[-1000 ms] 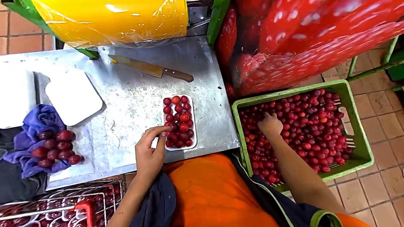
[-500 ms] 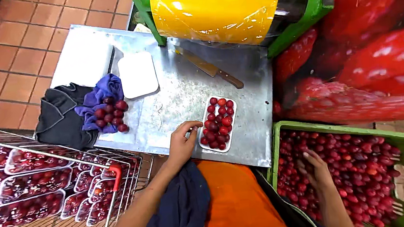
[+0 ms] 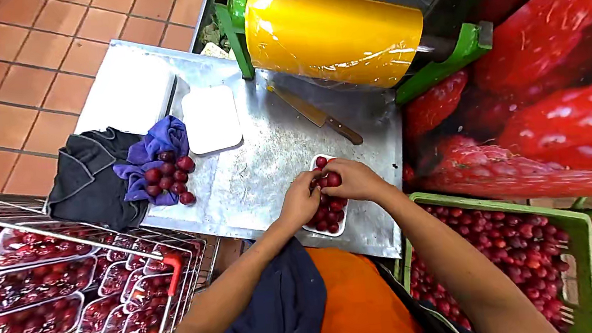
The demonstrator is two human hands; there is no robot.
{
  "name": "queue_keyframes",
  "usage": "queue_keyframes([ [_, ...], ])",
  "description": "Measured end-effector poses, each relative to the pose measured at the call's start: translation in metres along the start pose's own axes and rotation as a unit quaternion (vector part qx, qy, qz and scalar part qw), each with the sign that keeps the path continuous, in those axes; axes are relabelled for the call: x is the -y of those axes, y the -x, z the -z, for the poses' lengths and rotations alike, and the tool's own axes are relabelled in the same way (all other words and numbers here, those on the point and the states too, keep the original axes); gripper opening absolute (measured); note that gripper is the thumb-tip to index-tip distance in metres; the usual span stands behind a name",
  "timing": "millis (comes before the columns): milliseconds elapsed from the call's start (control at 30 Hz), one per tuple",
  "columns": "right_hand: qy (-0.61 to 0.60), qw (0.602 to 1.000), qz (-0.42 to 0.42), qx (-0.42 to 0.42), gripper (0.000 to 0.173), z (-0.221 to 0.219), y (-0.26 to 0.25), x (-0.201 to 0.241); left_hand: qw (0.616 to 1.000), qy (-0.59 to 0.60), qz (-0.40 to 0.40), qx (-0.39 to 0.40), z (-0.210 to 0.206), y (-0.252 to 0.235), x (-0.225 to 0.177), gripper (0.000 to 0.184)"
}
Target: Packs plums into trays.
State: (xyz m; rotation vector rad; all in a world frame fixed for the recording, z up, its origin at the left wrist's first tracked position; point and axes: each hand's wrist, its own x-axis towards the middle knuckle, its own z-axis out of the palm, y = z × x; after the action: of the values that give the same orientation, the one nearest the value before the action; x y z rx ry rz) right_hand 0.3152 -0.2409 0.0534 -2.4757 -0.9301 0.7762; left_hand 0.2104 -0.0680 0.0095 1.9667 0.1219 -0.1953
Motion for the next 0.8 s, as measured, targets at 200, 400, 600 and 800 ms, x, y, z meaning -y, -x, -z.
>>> queue_keyframes([
  [200,-0.097,0.994,-0.043,-0.005,0.07,0.009,-0.001,-0.021,1.0,0.005,-0.011,0.008,0.011,0.001,0.007,0.024],
  [400,-0.13,0.99,-0.06,-0.018,0.064,0.012,0.001,-0.02,0.998,0.039,-0.038,-0.025,0.01,-0.014,0.003,0.031],
  [600,-0.138,0.987,-0.079,-0.029,0.036,0.024,0.006,-0.026,0.999,-0.007,-0.045,-0.004,0.012,-0.028,-0.004,0.034],
  [800,-0.207,0.97,-0.112,-0.064,0.034,0.003,0.027,-0.033,0.996,-0.057,-0.061,0.022,0.01,-0.034,-0.001,0.034],
])
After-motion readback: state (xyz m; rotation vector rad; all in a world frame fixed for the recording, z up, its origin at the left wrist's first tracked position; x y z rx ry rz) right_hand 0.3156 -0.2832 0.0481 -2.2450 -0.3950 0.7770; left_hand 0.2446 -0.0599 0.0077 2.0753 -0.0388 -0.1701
